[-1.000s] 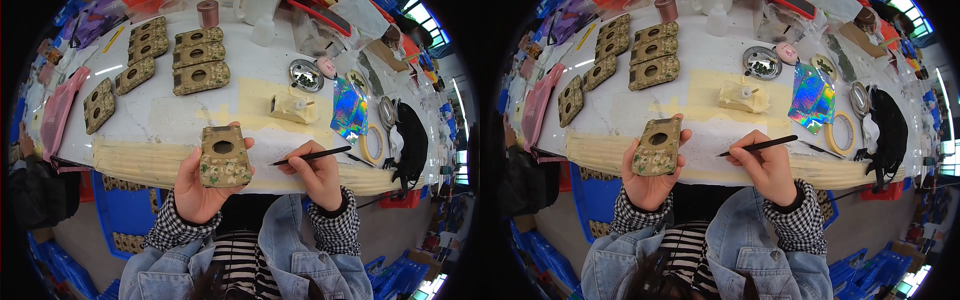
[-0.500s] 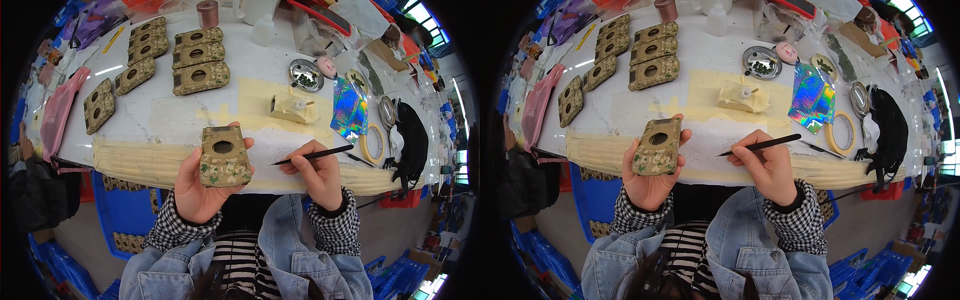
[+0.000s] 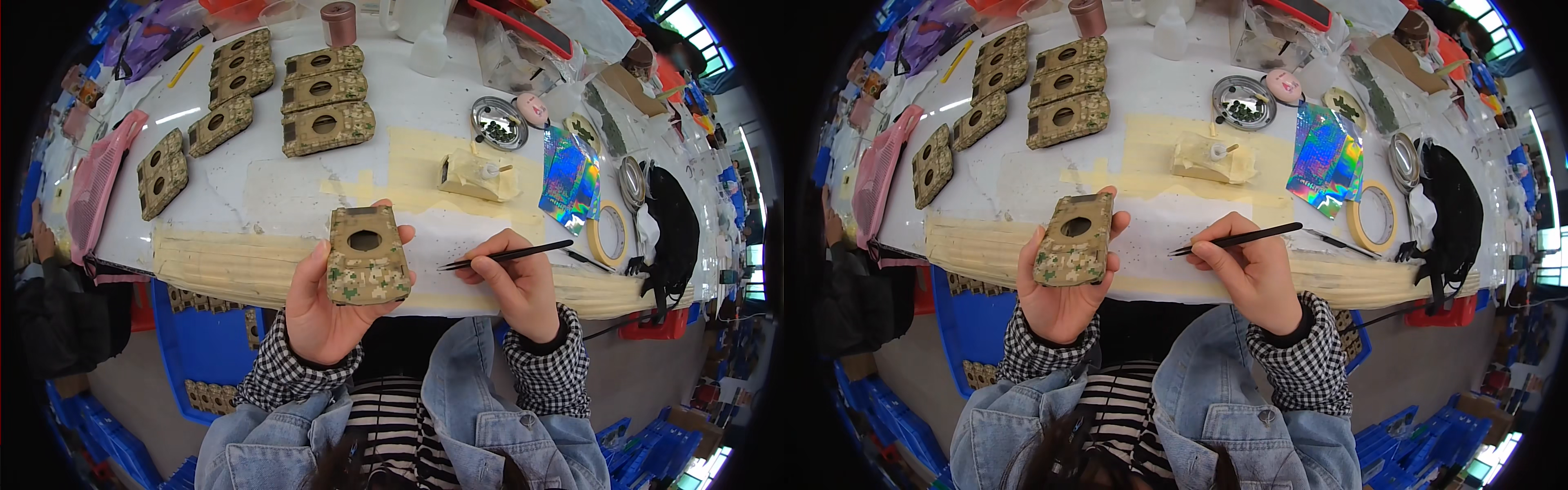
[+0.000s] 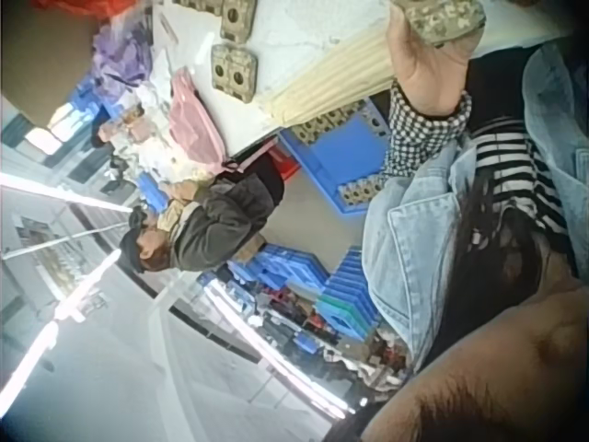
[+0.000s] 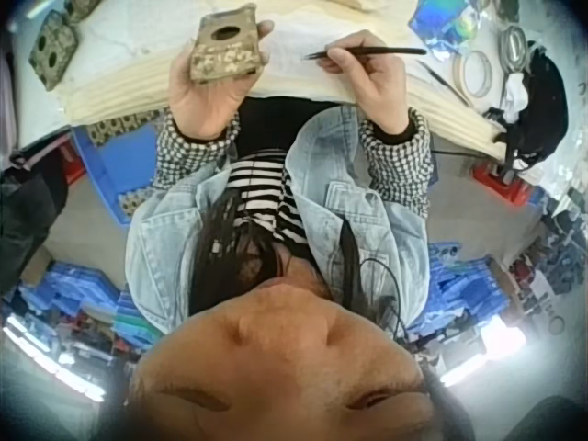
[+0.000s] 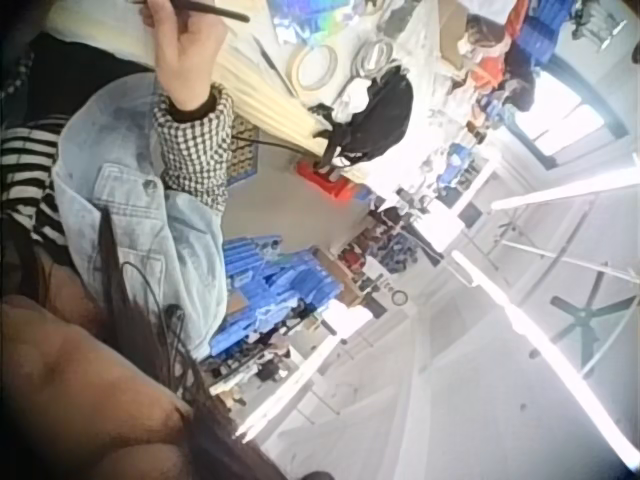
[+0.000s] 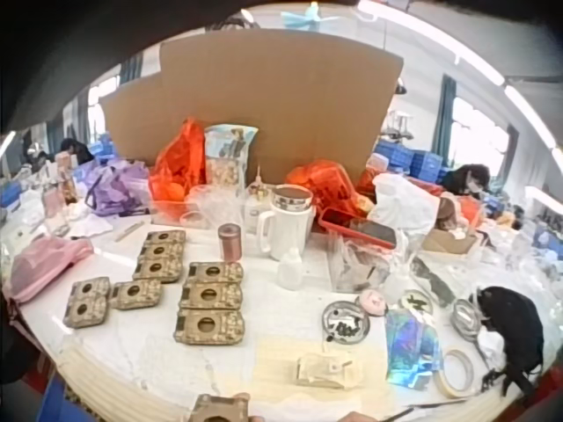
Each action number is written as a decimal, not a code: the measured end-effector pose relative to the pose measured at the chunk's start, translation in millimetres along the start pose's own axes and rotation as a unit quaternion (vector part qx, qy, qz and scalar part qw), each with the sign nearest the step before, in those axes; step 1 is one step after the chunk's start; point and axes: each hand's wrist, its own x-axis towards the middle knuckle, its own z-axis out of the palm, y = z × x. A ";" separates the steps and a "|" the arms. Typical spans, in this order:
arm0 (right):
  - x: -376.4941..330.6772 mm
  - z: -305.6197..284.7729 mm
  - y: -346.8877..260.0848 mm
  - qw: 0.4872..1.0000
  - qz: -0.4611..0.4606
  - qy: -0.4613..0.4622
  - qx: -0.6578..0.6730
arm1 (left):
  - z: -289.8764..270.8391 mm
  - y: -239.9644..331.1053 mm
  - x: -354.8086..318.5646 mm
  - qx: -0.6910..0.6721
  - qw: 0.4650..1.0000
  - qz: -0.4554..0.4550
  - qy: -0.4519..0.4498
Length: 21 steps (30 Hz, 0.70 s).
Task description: Decorating and detailing small toy tank hulls using a pen and tweezers at a workshop table.
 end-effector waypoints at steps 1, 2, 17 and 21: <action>0.1 0.3 -0.2 1.000 0.000 0.000 0.000 | -1.5 -0.9 0.4 -0.010 1.000 0.003 -0.009; 0.1 0.3 -0.2 1.000 0.000 -0.001 -0.003 | -2.4 -1.3 0.6 -0.019 1.000 0.007 -0.018; 0.2 -0.3 0.2 1.000 0.005 0.004 0.000 | -0.5 0.7 0.6 0.017 1.000 -0.003 0.004; -0.2 -1.0 -0.1 1.000 0.007 0.013 0.014 | -2.8 -0.5 2.0 -0.012 1.000 0.002 -0.017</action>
